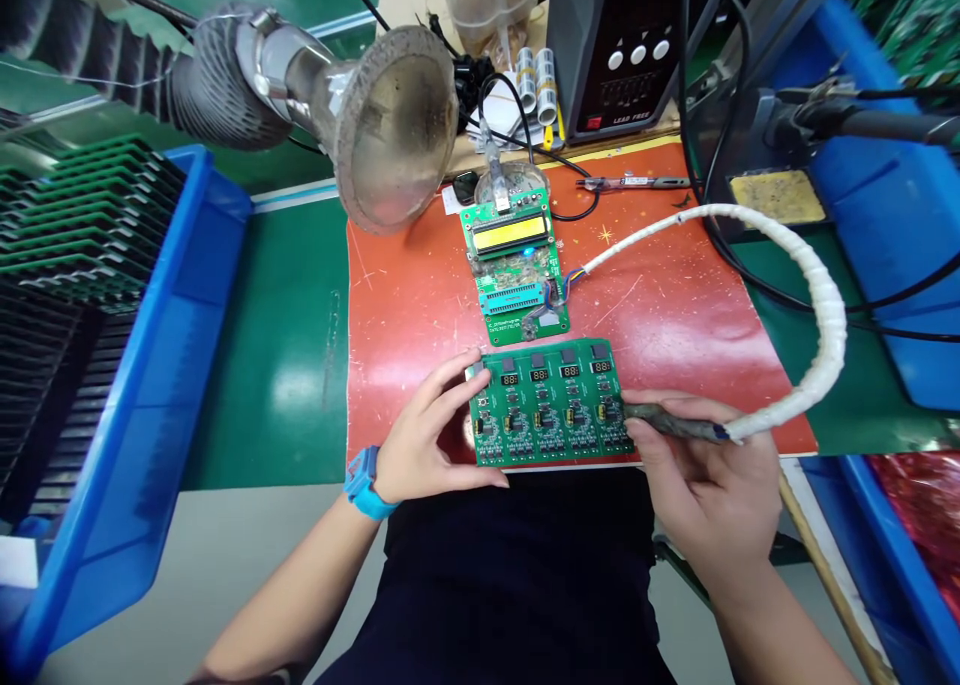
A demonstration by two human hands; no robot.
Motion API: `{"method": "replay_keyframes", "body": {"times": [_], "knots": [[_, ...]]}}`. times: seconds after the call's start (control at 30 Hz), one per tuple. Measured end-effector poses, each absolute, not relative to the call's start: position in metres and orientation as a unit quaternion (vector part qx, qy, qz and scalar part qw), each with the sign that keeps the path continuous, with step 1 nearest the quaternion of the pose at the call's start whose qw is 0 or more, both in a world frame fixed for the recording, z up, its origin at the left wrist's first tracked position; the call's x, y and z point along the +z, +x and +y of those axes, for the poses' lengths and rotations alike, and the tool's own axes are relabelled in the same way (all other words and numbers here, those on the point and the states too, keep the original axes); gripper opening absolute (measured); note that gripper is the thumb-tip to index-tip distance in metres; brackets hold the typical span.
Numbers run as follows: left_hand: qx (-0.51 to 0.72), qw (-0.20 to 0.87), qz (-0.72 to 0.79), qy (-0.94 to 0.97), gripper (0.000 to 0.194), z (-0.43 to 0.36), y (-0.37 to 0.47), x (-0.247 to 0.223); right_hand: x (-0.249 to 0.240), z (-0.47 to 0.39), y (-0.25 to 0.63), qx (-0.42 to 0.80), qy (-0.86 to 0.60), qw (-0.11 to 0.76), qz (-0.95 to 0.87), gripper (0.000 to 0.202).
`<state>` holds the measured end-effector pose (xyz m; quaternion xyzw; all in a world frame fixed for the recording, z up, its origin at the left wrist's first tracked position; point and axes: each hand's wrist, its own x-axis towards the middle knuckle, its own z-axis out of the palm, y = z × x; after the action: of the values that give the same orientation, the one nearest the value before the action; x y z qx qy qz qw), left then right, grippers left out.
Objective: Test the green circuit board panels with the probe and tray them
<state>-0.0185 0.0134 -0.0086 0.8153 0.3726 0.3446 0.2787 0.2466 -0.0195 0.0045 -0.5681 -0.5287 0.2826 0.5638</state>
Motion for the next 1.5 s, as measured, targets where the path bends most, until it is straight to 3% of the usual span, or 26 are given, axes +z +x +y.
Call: {"method": "replay_keyframes", "body": {"times": [0.2, 0.37, 0.47, 0.9, 1.33, 1.5], "knots": [[0.362, 0.281, 0.370, 0.808, 0.094, 0.013, -0.018, -0.009, 0.007, -0.019, 0.243, 0.274, -0.583, 0.557, -0.523, 0.028], [0.383, 0.288, 0.360, 0.801, 0.065, 0.011, -0.018, -0.010, 0.006, -0.020, 0.243, 0.278, -0.598, 0.552, -0.510, 0.029], [0.373, 0.284, 0.364, 0.805, 0.058, 0.010, -0.019, -0.009, 0.006, -0.020, 0.244, 0.284, -0.599, 0.547, -0.512, 0.024], [0.372, 0.270, 0.377, 0.804, 0.057, 0.011, -0.016, -0.009, 0.015, -0.017, 0.240, 0.270, -0.627, 0.511, -0.523, 0.020], [0.374, 0.266, 0.381, 0.803, 0.058, 0.011, -0.016, -0.008, 0.009, -0.019, 0.243, 0.291, -0.618, 0.535, -0.497, 0.023], [0.379, 0.276, 0.379, 0.798, 0.071, 0.011, -0.017, -0.009, 0.012, -0.019, 0.242, 0.301, -0.620, 0.537, -0.486, 0.023]]}}
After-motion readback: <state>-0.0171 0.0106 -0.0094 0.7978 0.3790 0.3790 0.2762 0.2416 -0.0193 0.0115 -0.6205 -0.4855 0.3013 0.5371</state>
